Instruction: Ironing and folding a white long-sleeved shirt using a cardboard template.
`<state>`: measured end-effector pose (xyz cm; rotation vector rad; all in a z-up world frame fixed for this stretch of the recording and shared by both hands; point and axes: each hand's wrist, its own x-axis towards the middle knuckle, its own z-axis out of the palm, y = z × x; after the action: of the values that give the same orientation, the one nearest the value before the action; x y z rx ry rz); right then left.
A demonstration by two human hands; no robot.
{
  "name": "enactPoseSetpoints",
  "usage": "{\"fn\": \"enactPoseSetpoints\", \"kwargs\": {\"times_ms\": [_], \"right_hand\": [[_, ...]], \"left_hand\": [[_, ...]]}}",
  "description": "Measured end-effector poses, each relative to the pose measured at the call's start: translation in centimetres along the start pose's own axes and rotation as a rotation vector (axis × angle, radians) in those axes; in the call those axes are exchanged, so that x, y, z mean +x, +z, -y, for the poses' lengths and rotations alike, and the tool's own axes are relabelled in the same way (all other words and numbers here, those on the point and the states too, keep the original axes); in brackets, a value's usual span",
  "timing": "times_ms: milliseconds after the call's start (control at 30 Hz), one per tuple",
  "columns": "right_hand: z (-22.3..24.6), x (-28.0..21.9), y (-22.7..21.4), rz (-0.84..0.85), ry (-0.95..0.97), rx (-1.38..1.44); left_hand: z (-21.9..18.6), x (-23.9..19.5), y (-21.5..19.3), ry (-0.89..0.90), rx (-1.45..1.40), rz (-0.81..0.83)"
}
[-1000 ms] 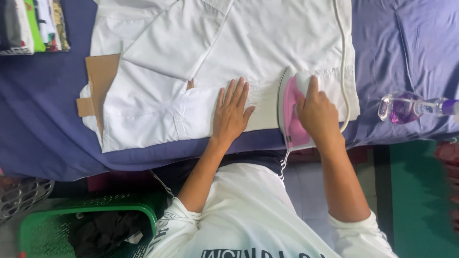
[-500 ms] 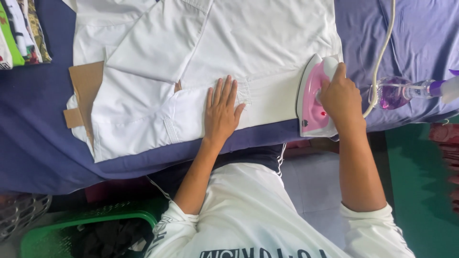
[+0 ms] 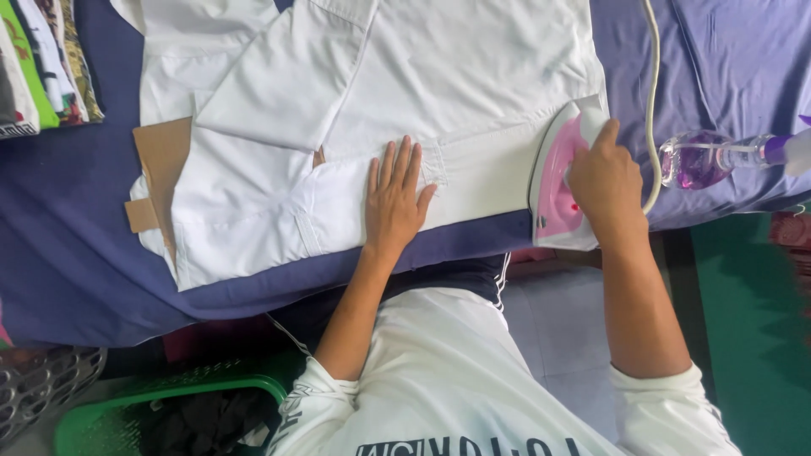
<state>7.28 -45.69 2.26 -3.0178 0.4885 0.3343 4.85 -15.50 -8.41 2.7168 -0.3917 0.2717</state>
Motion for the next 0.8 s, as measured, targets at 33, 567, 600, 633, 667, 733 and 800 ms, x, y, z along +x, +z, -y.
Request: {"fn": "enactPoseSetpoints", "kwargs": {"times_ms": [33,567,600,633,667,733,800], "right_hand": [[-0.1,-0.4,-0.5,0.023,-0.010,0.011],[-1.3,-0.1,-4.1,0.020,-0.077,0.078],[-2.2,0.5,-2.9,0.027,-0.085,0.078],[-3.1,1.2,-1.9,-0.079,-0.137,0.027],[-4.0,1.8,-0.8,-0.185,-0.189,-0.024],[-4.3,1.7,-1.4,-0.192,-0.188,-0.017],[-4.1,1.0,-2.0,-0.237,-0.175,0.000]], "left_hand": [[0.0,0.0,0.1,-0.002,0.007,-0.005],[-0.4,0.4,-1.3,0.027,-0.008,0.000],[-0.3,0.3,-1.4,0.018,-0.004,0.003],[-0.4,0.4,-1.4,0.017,-0.004,0.011],[-0.4,0.4,-1.4,0.017,-0.004,0.019],[-0.6,0.2,-1.5,0.004,0.003,0.042],[-0.4,0.7,-1.7,0.019,0.017,0.036]]}}
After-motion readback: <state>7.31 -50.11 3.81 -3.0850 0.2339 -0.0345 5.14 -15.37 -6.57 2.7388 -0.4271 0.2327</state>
